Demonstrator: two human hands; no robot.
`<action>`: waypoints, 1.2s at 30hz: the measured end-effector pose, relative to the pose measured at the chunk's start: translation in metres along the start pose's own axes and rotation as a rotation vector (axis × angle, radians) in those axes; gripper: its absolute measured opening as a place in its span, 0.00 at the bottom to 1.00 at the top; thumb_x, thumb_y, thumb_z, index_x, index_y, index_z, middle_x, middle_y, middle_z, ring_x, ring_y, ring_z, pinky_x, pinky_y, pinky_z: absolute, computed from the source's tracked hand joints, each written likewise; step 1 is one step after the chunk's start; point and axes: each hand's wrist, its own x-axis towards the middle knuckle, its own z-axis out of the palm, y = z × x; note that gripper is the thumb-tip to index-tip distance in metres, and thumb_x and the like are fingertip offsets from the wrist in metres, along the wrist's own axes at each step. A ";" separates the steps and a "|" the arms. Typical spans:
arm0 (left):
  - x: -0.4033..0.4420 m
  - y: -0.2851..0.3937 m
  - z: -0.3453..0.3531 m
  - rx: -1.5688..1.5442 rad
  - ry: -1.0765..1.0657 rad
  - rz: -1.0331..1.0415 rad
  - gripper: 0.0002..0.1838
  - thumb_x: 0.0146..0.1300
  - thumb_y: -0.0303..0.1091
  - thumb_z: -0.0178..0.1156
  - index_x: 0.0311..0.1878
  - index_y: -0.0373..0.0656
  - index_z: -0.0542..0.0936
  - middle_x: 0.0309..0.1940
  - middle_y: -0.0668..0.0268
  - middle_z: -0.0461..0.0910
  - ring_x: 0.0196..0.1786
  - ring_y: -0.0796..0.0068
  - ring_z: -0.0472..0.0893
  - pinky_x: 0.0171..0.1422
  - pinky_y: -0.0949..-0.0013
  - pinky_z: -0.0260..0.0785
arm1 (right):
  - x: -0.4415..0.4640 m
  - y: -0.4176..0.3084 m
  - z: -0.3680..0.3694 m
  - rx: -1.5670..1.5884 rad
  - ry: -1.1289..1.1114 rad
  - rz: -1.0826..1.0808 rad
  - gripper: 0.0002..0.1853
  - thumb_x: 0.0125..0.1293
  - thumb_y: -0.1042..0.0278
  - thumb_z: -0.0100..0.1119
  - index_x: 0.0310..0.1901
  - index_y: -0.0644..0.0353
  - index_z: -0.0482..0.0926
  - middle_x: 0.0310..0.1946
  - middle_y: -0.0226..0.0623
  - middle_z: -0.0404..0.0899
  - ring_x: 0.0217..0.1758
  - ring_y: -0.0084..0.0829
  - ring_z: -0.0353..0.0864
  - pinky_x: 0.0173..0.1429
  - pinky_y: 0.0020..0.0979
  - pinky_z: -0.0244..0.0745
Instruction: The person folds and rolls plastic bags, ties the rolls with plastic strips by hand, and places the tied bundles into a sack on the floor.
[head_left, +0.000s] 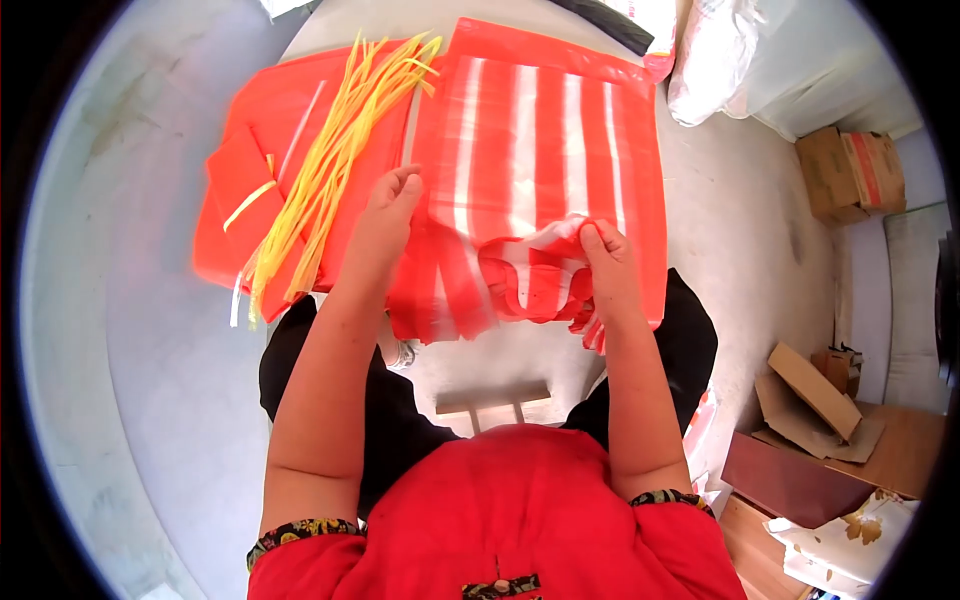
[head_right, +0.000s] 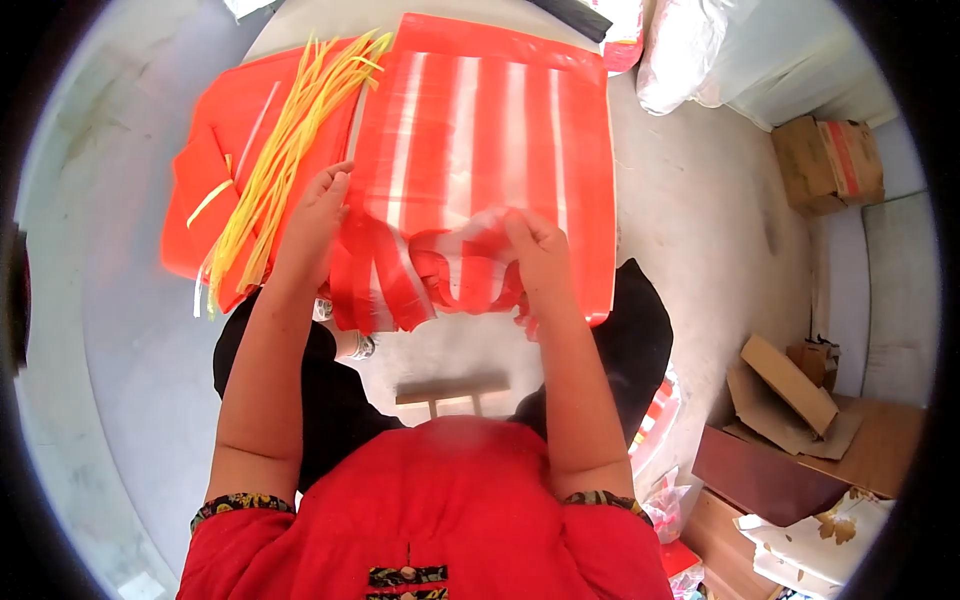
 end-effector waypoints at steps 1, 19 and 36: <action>-0.002 0.000 -0.001 -0.012 -0.013 -0.016 0.25 0.85 0.48 0.51 0.75 0.44 0.73 0.67 0.65 0.75 0.71 0.70 0.71 0.79 0.62 0.60 | -0.001 0.001 0.001 0.029 0.015 0.002 0.17 0.83 0.54 0.56 0.54 0.59 0.86 0.37 0.27 0.85 0.35 0.19 0.79 0.36 0.26 0.76; -0.021 0.004 0.007 -0.100 -0.140 -0.108 0.36 0.77 0.37 0.63 0.83 0.44 0.59 0.49 0.66 0.83 0.54 0.77 0.82 0.61 0.66 0.75 | 0.001 0.008 0.006 0.173 0.104 0.008 0.16 0.83 0.49 0.56 0.48 0.53 0.84 0.35 0.22 0.83 0.26 0.14 0.72 0.24 0.25 0.68; -0.040 0.004 -0.045 0.250 -0.374 -0.174 0.34 0.72 0.23 0.60 0.81 0.48 0.68 0.36 0.72 0.80 0.36 0.84 0.79 0.43 0.76 0.74 | -0.024 0.003 0.011 -0.326 -0.404 -0.285 0.09 0.75 0.69 0.63 0.46 0.65 0.87 0.45 0.35 0.88 0.48 0.28 0.84 0.54 0.32 0.80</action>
